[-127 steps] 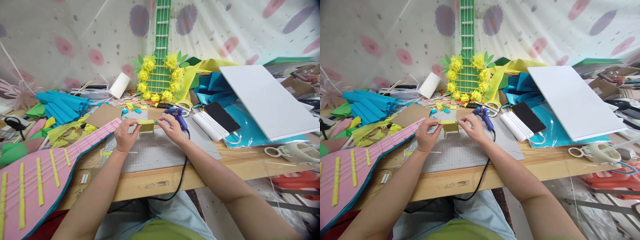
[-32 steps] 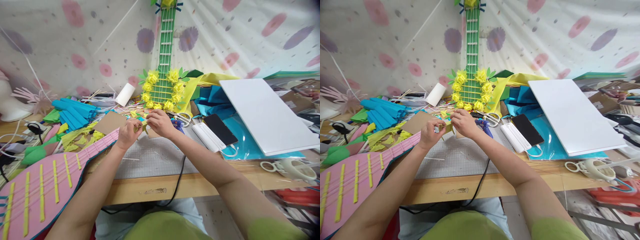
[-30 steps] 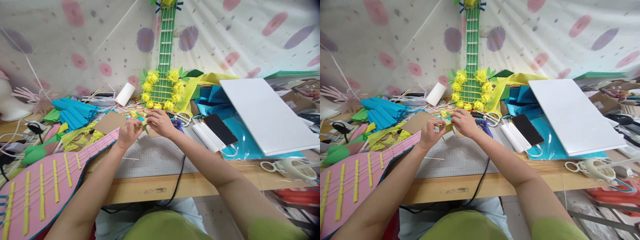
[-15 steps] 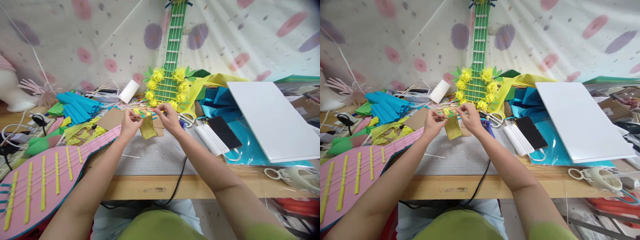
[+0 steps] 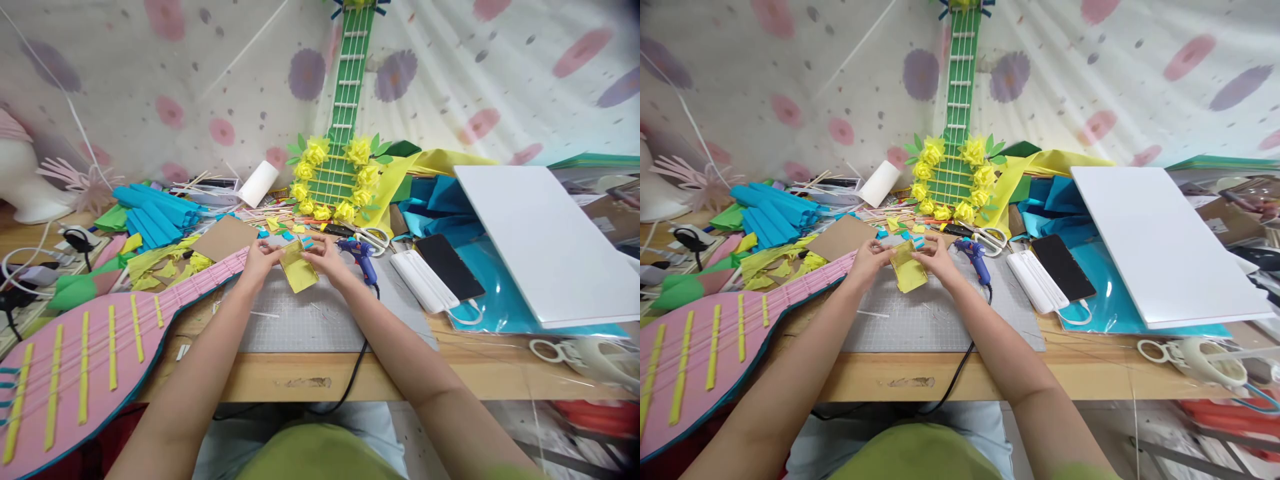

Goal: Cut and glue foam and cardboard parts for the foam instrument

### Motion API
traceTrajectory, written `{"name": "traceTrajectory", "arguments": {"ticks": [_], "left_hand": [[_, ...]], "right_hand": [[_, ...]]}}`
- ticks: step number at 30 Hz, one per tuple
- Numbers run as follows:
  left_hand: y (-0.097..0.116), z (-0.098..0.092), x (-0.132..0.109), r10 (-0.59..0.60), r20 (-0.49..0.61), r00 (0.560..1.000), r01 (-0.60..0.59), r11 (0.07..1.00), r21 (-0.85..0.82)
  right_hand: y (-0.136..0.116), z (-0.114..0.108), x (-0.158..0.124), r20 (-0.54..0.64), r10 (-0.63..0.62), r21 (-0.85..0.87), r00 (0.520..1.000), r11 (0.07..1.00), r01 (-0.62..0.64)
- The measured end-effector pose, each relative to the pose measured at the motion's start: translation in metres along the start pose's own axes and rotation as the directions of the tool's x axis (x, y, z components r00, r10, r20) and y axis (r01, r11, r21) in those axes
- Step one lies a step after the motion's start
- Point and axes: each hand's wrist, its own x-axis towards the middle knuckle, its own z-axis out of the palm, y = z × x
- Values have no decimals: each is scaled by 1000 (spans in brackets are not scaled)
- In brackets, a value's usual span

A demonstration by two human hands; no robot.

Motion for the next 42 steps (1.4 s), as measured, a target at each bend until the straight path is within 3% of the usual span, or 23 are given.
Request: {"name": "traceTrajectory", "arguments": {"ticks": [3, 9, 25, 30, 37, 42], "left_hand": [[-4, 2, -2, 24, 14, 1000, -25, 999, 43], [-11, 6, -9, 65, 5, 998, -65, 991, 118], [-31, 15, -11, 137, -34, 990, -134, 988, 70], [-32, 14, -12, 126, -29, 992, -123, 988, 96], [-30, 10, -15, 76, 43, 996, -78, 995, 57], [-29, 13, -15, 55, -6, 998, -54, 997, 52]], "right_hand": [[5, 3, 2, 16, 31, 39, 999, 999, -31], [14, 5, 6, -66, -25, -26, 998, 999, 23], [12, 3, 6, -66, -37, -14, 997, 999, 36], [13, 6, 9, -112, -43, -92, 993, 995, 33], [13, 5, 6, -86, 22, -18, 996, 1000, -23], [13, 5, 5, -104, 24, 5, 994, 1000, -24]]}}
